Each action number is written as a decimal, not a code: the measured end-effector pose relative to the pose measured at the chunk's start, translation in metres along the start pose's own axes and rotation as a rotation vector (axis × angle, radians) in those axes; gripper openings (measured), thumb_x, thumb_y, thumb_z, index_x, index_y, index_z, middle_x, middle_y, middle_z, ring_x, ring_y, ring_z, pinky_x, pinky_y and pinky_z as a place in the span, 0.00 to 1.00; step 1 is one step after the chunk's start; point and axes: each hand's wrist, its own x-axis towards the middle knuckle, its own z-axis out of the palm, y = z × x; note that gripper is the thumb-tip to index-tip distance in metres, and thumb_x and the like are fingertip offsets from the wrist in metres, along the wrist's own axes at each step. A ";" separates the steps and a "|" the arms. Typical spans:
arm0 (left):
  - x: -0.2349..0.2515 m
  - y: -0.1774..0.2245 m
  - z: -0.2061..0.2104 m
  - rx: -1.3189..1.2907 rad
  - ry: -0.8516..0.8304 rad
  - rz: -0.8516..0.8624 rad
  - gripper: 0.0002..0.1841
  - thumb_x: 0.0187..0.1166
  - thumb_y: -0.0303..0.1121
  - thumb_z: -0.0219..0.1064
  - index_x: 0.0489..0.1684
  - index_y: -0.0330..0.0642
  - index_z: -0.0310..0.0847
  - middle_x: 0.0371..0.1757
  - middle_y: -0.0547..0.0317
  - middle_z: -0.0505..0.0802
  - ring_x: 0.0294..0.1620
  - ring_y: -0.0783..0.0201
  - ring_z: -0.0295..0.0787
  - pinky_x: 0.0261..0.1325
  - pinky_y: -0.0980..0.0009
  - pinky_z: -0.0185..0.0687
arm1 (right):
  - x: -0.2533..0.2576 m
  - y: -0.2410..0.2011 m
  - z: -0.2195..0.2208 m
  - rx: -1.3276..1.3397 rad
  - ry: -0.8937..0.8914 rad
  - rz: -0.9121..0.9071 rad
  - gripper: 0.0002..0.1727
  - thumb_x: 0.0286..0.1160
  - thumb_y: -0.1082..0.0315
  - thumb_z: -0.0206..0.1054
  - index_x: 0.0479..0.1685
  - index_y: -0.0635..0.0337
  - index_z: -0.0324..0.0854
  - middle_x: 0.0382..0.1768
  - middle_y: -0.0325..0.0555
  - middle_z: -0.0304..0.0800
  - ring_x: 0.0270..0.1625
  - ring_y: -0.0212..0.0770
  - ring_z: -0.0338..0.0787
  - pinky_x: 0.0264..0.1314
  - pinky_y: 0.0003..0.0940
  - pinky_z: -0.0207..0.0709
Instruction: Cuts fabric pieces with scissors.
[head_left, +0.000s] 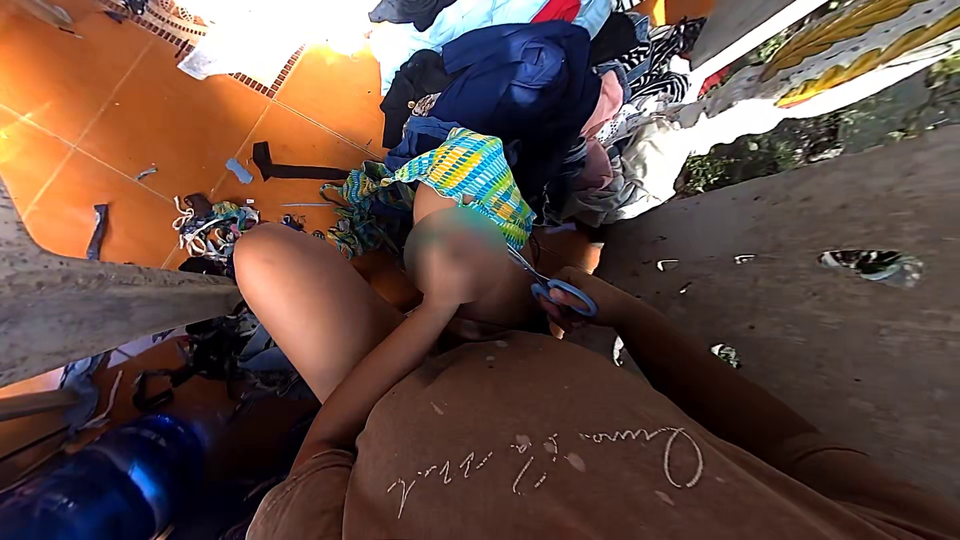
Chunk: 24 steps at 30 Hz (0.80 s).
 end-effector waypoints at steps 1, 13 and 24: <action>0.000 -0.001 0.000 -0.005 0.004 0.015 0.04 0.75 0.25 0.75 0.36 0.32 0.89 0.30 0.59 0.91 0.23 0.78 0.80 0.31 0.80 0.78 | 0.001 -0.001 0.001 0.008 -0.012 -0.016 0.28 0.61 0.25 0.69 0.19 0.37 0.76 0.13 0.18 0.79 0.13 0.18 0.77 0.17 0.14 0.70; 0.005 -0.009 0.000 -0.006 0.019 0.078 0.06 0.73 0.27 0.74 0.34 0.32 0.91 0.29 0.59 0.92 0.29 0.80 0.84 0.39 0.80 0.79 | 0.009 -0.017 0.023 -0.089 0.119 0.007 0.17 0.78 0.51 0.61 0.18 0.41 0.75 0.13 0.19 0.82 0.14 0.18 0.79 0.18 0.14 0.70; 0.003 -0.008 -0.003 -0.022 -0.002 0.137 0.07 0.73 0.26 0.72 0.36 0.28 0.90 0.31 0.54 0.93 0.33 0.76 0.86 0.45 0.77 0.81 | 0.017 -0.041 0.031 -0.170 0.192 0.089 0.20 0.86 0.57 0.52 0.21 0.49 0.75 0.13 0.26 0.81 0.14 0.23 0.78 0.19 0.18 0.71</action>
